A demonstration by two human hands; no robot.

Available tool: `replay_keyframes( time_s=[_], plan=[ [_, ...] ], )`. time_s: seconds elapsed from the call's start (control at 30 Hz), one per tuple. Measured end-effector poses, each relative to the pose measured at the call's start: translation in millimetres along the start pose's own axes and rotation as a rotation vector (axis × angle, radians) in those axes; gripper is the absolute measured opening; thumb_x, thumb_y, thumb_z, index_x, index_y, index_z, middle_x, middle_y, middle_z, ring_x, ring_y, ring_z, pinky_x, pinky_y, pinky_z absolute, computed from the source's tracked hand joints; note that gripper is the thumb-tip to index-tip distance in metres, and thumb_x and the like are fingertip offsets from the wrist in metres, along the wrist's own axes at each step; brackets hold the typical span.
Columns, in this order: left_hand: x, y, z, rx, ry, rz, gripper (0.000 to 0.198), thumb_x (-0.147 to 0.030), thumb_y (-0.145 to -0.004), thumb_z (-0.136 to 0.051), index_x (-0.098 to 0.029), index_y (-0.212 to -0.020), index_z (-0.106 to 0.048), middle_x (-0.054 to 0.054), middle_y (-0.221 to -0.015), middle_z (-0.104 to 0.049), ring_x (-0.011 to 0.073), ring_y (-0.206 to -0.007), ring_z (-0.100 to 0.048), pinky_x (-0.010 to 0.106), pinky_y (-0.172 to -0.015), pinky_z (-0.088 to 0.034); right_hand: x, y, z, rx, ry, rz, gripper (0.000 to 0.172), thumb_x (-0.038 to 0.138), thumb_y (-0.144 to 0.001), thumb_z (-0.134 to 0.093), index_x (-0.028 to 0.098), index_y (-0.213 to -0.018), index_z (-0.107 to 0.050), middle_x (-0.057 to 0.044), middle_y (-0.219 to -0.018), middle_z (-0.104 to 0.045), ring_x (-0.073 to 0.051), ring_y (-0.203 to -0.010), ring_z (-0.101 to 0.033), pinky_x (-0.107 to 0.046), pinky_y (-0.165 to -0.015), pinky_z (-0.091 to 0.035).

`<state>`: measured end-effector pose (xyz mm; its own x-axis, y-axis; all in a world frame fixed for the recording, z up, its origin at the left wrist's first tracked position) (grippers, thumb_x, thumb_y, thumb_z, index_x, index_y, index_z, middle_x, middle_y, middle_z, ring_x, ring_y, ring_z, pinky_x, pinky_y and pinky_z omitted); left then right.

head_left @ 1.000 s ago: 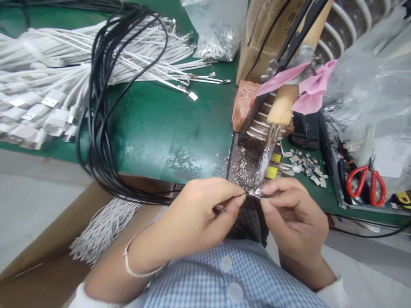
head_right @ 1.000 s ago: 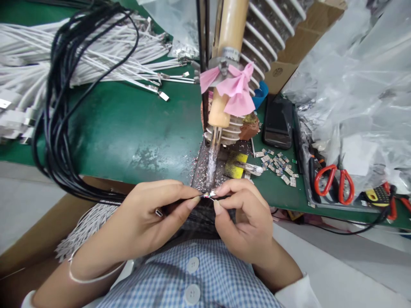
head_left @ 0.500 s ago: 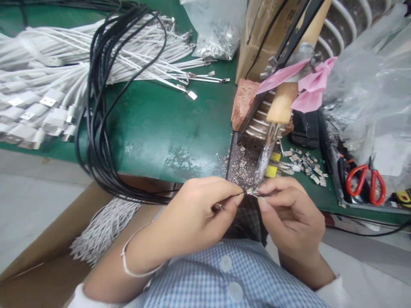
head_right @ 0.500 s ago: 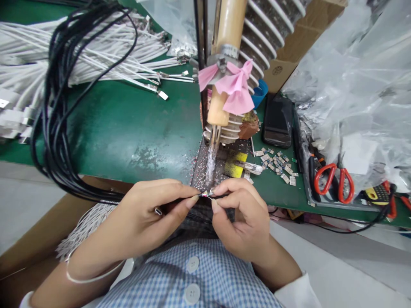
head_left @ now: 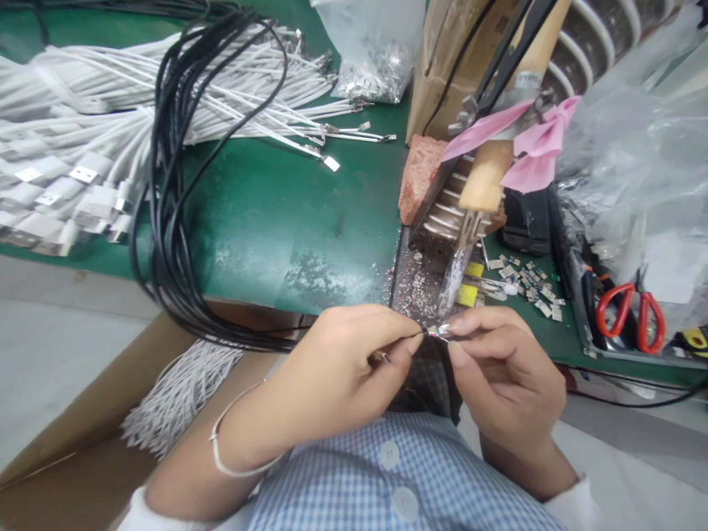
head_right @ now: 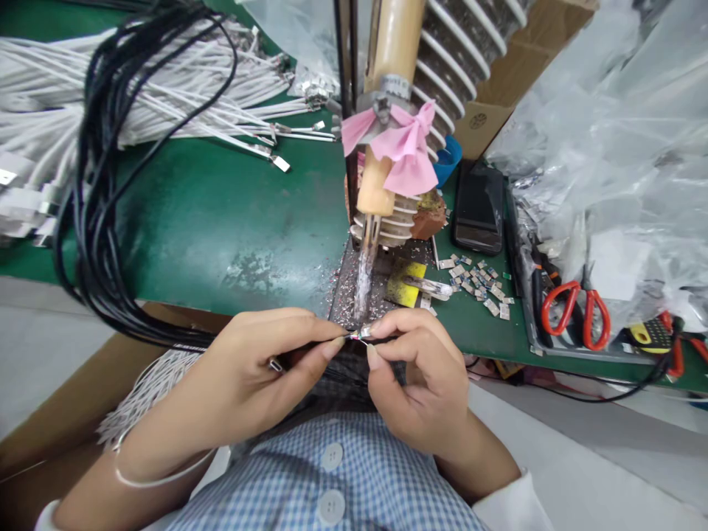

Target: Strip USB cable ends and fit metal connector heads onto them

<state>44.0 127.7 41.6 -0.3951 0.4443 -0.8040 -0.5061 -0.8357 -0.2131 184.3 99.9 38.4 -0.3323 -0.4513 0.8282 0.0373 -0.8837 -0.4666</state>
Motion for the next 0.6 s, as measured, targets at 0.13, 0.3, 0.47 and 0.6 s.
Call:
replay_keyframes(
  time_s=[0.13,0.3,0.47,0.6],
  plan=[
    [0.5,-0.2,-0.1,0.001,0.009,0.002,0.017,-0.008,-0.090,-0.057,-0.009,-0.087,-0.074,0.001,-0.066,-0.066,0.0091,-0.055,-0.057,0.019,-0.054,-0.043,-0.6,0.1,0.2,-0.002,0.020,-0.007,0.021,0.001,-0.081,-0.064,0.022,-0.085,-0.064,-0.003,-0.094,-0.067,-0.019,-0.086,-0.067,-0.035,-0.076,-0.057],
    [1.1,-0.5,0.6,0.006,0.004,0.009,0.017,-0.009,-0.090,-0.057,-0.010,-0.087,-0.073,0.000,-0.064,-0.064,0.0094,-0.055,-0.056,0.019,-0.053,-0.044,-0.1,-1.1,0.0,-0.014,0.017,-0.022,0.021,0.002,-0.081,-0.064,0.022,-0.083,-0.064,-0.002,-0.092,-0.067,-0.019,-0.085,-0.066,-0.035,-0.075,-0.058],
    [-0.3,-0.4,1.8,-0.014,0.006,-0.016,0.016,-0.008,-0.090,-0.056,-0.010,-0.087,-0.072,0.000,-0.064,-0.064,0.0096,-0.055,-0.056,0.019,-0.053,-0.044,0.9,-1.2,0.0,-0.022,0.014,-0.026,0.020,0.002,-0.081,-0.064,0.022,-0.083,-0.064,-0.003,-0.093,-0.066,-0.018,-0.084,-0.066,-0.035,-0.075,-0.058],
    [-0.6,0.5,1.5,-0.019,0.013,-0.025,0.015,-0.008,-0.090,-0.057,-0.009,-0.087,-0.072,0.000,-0.065,-0.064,0.0091,-0.055,-0.056,0.019,-0.054,-0.044,1.1,-1.5,0.1,-0.023,0.017,-0.024,0.020,0.002,-0.081,-0.064,0.023,-0.083,-0.063,-0.003,-0.092,-0.067,-0.018,-0.083,-0.067,-0.035,-0.074,-0.058]
  ],
)
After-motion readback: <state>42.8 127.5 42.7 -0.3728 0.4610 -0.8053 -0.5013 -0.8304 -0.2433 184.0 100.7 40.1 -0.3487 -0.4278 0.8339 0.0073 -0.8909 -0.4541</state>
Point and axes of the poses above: each hand's wrist, its own y-axis away from the middle knuckle, its own z-axis out of the back of the hand, x = y × z, the point moved 10 cm from there along -y, towards the middle knuckle
